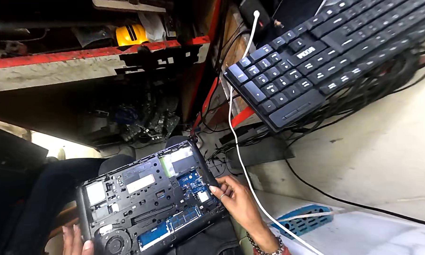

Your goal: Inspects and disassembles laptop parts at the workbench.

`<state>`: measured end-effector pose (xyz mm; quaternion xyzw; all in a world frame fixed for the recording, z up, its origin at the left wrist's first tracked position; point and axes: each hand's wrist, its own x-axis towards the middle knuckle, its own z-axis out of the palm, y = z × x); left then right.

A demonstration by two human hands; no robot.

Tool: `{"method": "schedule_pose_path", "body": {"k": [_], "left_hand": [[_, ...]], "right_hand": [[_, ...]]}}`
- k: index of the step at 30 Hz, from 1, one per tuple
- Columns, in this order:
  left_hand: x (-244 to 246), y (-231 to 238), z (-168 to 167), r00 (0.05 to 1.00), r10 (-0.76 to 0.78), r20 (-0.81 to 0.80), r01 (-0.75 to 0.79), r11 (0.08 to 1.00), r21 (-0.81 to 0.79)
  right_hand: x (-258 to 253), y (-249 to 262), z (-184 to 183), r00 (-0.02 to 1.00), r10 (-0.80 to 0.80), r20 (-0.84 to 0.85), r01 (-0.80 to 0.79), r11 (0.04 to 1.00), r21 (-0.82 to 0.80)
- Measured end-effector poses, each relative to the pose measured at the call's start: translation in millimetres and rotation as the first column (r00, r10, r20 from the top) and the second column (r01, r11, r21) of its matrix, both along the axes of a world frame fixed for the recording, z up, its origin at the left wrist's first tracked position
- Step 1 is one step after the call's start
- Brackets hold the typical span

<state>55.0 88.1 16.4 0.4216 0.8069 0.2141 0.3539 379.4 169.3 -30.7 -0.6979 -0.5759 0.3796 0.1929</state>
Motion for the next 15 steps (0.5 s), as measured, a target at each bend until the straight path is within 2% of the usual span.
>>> {"method": "schedule_pose_path", "body": {"k": [6, 15], "left_hand": [[-35, -40, -54, 0.977, -0.136, -0.163, 0.167, 0.966, 0.197], [-33, -35, -43, 0.978, -0.107, -0.178, 0.142, 0.970, 0.199]], "right_hand": [[4, -7, -1, 1.000, 0.015, -0.002, -0.015, 1.000, 0.024], [2, -7, -2, 0.999, 0.027, 0.017, -0.028, 0.998, 0.065]]}}
